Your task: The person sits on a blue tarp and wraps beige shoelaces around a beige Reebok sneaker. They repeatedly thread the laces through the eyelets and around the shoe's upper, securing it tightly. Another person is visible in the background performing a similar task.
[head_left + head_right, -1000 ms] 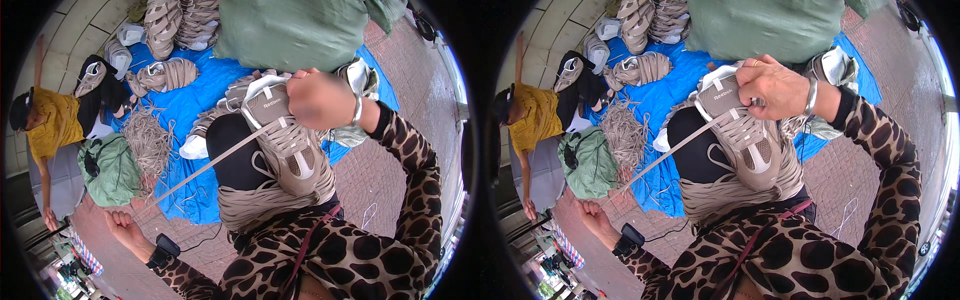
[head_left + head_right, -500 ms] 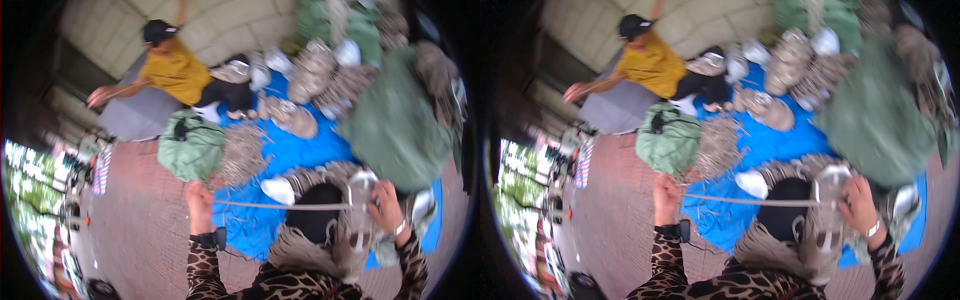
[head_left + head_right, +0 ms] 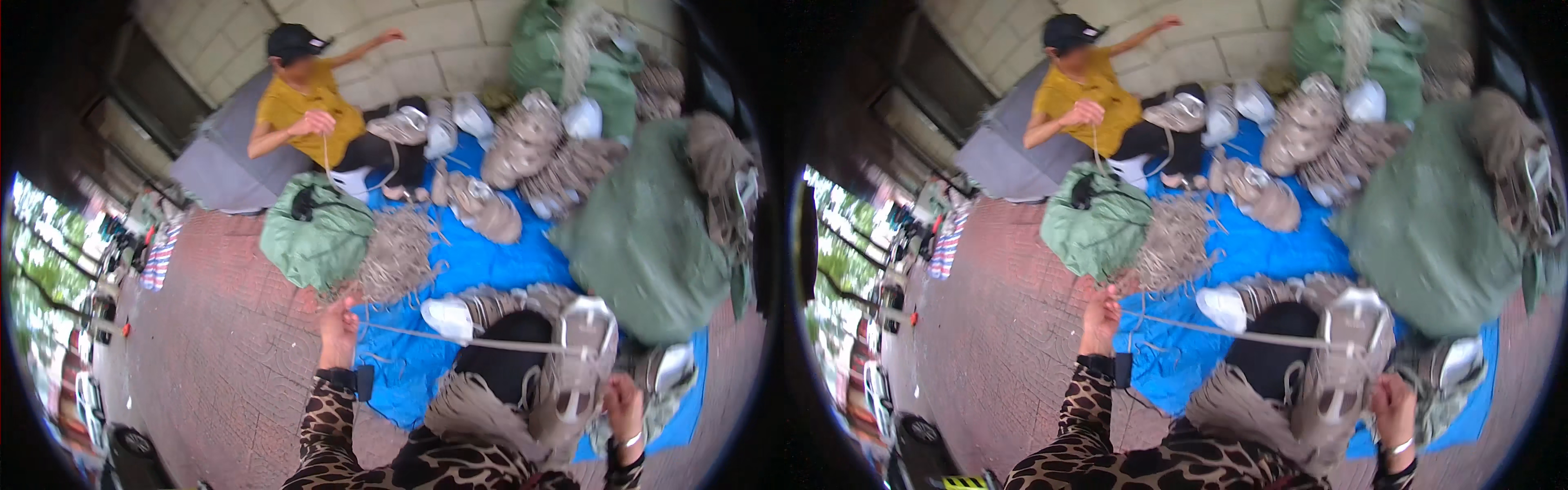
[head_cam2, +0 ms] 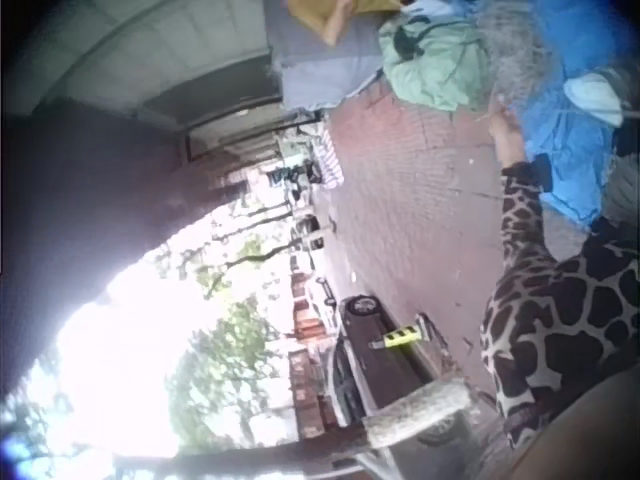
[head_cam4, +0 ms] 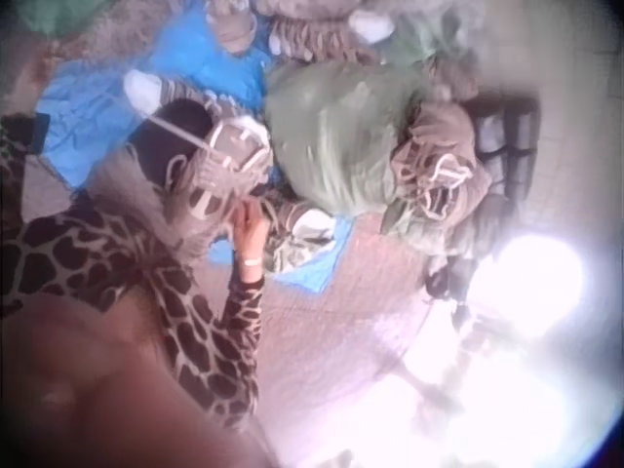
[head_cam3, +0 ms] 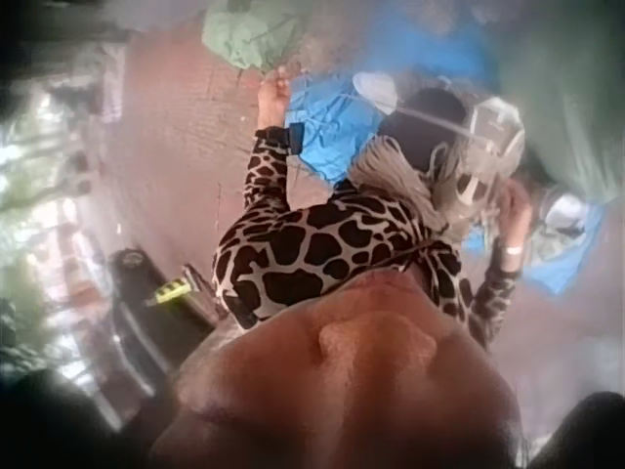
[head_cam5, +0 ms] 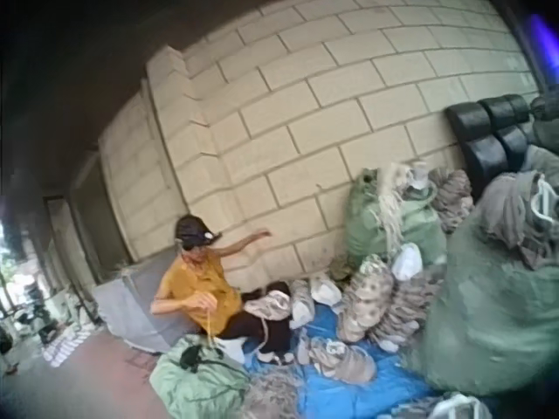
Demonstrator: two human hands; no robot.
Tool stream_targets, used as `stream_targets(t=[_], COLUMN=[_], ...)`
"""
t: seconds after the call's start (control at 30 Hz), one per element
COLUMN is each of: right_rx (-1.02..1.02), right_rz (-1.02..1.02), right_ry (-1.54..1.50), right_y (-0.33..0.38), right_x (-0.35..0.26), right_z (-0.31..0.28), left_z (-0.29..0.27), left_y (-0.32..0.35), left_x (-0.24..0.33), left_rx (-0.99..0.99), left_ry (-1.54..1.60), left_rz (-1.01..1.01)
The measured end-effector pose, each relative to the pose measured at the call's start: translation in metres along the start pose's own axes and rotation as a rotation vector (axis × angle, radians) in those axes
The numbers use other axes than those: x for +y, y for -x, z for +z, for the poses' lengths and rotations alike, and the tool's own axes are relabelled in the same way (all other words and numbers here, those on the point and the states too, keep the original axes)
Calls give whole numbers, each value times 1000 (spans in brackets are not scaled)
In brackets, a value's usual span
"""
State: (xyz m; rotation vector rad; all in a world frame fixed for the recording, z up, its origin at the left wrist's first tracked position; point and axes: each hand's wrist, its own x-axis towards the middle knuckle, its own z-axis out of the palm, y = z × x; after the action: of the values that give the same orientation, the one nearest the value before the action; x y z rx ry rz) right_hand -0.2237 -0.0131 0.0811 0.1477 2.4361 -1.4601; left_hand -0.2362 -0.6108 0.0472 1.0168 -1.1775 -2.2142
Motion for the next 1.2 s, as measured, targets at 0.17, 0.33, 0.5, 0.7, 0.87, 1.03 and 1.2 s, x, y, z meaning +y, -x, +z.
stream_targets(t=[0.17, 0.33, 0.5, 0.7, 0.87, 1.03, 1.2], right_rx=[217, 473, 793, 703, 663, 121, 13], right_rz=[-281, 110, -107, -376, -117, -136, -262], right_ry=[1120, 356, -1137, -1133, -561, -414, -252], right_y=[13, 26, 47, 151, 31, -15, -40], right_x=[19, 80, 138, 292, 81, -14, -25], right_z=[-75, -132, -143, -301, -147, -58, -21], left_z=[-43, -43, -54, -15, 122, 208, 224], left_y=[-33, -26, -41, -70, 68, 144, 172], left_x=[-21, -20, -23, -71, -51, -104, -120], left_rx=[-208, 29, -24, -199, -426, -947, -1088], left_ry=[72, 248, 251, -33, -633, -854, -880], left_rz=[-8, -149, -176, -220, 74, 145, 10])
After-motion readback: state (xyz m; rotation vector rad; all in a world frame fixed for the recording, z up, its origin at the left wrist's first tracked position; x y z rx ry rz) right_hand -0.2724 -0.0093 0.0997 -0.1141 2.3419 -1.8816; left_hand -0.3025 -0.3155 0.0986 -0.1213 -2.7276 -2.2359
